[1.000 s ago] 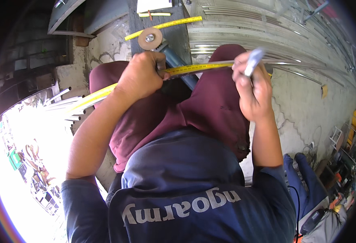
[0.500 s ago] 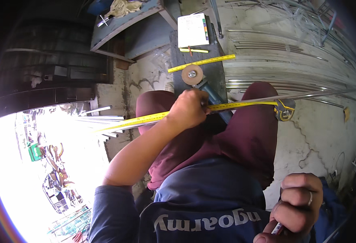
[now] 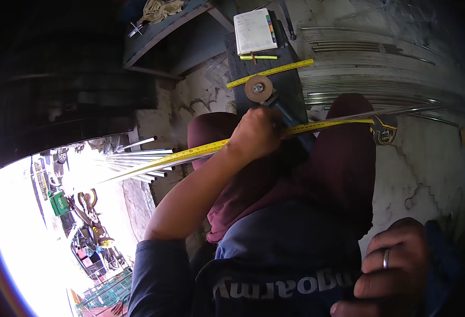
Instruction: Measuring and marking metal tubes using a tape measure and a marker.
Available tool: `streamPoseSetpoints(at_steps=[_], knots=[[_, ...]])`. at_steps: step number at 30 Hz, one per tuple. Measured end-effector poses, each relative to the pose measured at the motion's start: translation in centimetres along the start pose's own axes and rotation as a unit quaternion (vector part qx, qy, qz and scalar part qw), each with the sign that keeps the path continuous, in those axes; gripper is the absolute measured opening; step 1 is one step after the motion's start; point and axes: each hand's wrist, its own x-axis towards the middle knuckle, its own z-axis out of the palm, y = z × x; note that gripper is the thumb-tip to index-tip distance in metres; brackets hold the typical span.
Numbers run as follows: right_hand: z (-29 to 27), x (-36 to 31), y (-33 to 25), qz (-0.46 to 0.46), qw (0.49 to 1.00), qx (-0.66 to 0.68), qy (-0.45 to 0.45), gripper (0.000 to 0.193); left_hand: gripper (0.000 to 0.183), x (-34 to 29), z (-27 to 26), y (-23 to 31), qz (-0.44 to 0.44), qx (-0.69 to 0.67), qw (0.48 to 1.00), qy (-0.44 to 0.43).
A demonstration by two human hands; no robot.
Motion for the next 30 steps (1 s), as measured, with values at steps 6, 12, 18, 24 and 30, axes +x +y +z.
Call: streamPoseSetpoints(at_steps=[6, 12, 18, 24, 30], knots=[[-1.5, -2.7, 3.8, 0.195, 0.964, 0.129, 0.129, 0.029, 0.023, 0.2, -0.1, -0.4, 0.000, 0.101, 0.995, -0.006], [-2.3, -2.7, 5.7, 0.068, 0.879, 0.471, -0.017, 0.053, 0.024, 0.4, 0.3, -0.3, 0.058, 0.102, 0.993, -0.002], [-1.9, -2.3, 2.9, 0.114, 0.963, 0.246, 0.009, 0.045, 0.024, 0.4, 0.1, -0.3, 0.048, 0.117, 0.992, -0.001], [-0.1, -1.0, 3.0, -0.043, 0.956, -0.255, 0.138, 0.052, 0.023, 0.5, 0.1, -0.7, 0.037, 0.101, 0.994, -0.002], [1.6, 1.0, 0.1, -0.032, 0.979, -0.193, 0.053, 0.048, 0.025, 0.4, 0.8, -0.7, -0.019, 0.104, 0.994, -0.024]])
